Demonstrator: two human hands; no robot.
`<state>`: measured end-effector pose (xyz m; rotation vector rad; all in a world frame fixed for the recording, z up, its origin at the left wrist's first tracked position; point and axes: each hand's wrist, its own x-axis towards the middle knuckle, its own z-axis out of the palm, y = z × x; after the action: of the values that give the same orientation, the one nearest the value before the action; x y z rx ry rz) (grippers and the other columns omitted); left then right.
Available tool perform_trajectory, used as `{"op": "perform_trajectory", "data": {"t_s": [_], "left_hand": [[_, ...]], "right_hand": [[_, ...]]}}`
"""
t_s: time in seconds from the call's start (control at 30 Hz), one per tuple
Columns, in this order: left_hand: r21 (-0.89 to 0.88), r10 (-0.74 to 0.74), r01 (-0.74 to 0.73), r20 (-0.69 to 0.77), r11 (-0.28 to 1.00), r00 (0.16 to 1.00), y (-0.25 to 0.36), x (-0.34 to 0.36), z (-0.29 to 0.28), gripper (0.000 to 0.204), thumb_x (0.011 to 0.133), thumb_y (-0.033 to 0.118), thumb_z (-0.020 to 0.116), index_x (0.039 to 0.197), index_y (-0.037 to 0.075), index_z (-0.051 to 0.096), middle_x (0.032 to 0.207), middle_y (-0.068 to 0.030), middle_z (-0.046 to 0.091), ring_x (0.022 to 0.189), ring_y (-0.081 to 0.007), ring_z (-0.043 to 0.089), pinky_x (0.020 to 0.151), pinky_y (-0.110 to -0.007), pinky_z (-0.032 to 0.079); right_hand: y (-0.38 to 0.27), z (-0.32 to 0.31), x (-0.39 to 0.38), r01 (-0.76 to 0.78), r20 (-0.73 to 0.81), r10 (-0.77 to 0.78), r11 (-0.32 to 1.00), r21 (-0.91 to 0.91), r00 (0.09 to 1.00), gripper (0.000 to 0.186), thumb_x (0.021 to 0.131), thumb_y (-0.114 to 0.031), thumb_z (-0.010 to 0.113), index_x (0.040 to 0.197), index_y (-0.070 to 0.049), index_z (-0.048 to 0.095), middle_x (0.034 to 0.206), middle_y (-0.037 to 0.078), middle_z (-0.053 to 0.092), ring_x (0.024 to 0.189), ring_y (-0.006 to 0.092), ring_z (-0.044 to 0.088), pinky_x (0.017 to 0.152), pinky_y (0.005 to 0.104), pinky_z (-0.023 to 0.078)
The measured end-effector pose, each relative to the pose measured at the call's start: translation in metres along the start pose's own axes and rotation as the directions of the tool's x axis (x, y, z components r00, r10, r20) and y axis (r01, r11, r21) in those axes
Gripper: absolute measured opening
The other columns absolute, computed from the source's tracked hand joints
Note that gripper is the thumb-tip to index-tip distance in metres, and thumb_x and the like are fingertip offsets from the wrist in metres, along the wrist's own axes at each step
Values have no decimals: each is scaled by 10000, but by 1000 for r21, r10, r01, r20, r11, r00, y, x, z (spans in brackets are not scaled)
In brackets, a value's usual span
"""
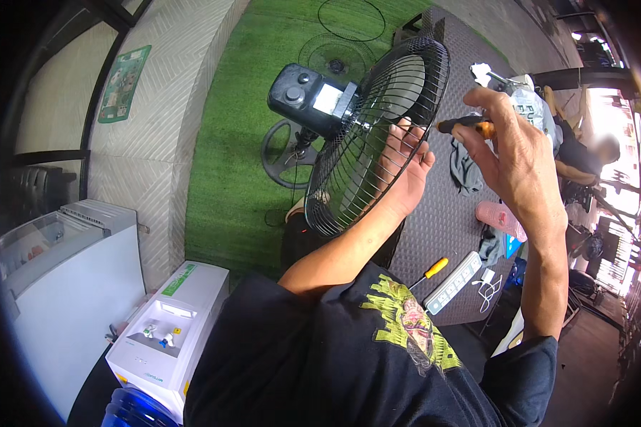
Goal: Repairing a pedestal fan by cleaning the blades and securing the cage with cable ties.
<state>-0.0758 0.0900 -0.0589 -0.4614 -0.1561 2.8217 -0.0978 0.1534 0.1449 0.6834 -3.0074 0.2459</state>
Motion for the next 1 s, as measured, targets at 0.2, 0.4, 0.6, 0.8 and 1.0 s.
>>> {"op": "perform_trajectory", "data": {"t_s": [0.2, 0.4, 0.6, 0.8, 1.0], "left_hand": [[-85, -32, 31, -8, 996, 999, -1, 1, 15, 158, 849, 292, 650, 963, 190, 611, 875, 68, 646, 761, -71, 600, 727, -287, 488], [-97, 11, -8, 27, 995, 1000, 3, 0, 18, 147, 830, 259, 679, 927, 184, 597, 842, 73, 632, 762, -62, 599, 742, -282, 481], [-133, 21, -22, -5, 991, 1000, -1, 2, 19, 102, 862, 244, 645, 914, 165, 606, 835, 47, 647, 772, -68, 605, 739, -278, 481], [-152, 11, -7, 29, 988, 1000, 1, 2, 20, 124, 867, 256, 642, 939, 163, 603, 853, 55, 647, 771, -69, 603, 754, -284, 480], [-128, 36, -30, 49, 991, 998, 0, 4, 17, 144, 873, 273, 631, 957, 162, 594, 896, 61, 643, 790, -73, 607, 754, -289, 481]], "right_hand": [[9, 4, 4, 77, -15, -78, 992, -101, 997, 310, 837, -274, 652, 1026, -82, 499, 732, 78, 642, 643, 273, 647, 521, 352, 493], [6, 1, -1, 80, -74, -78, 996, 30, 994, 357, 813, -311, 680, 998, -63, 502, 588, 53, 600, 520, 257, 615, 458, 339, 465], [11, -9, 8, 129, -2, -133, 961, -245, 991, 312, 800, -305, 701, 933, -61, 559, 591, 66, 578, 515, 259, 596, 475, 353, 464], [2, -12, 5, 169, -72, -175, 983, -74, 982, 204, 792, -216, 707, 849, -54, 597, 651, 57, 596, 561, 256, 606, 516, 359, 487], [7, -16, 8, 28, 114, 15, 930, -367, 993, 316, 839, -370, 651, 766, -65, 604, 474, 78, 510, 453, 261, 568, 457, 365, 461]]}}
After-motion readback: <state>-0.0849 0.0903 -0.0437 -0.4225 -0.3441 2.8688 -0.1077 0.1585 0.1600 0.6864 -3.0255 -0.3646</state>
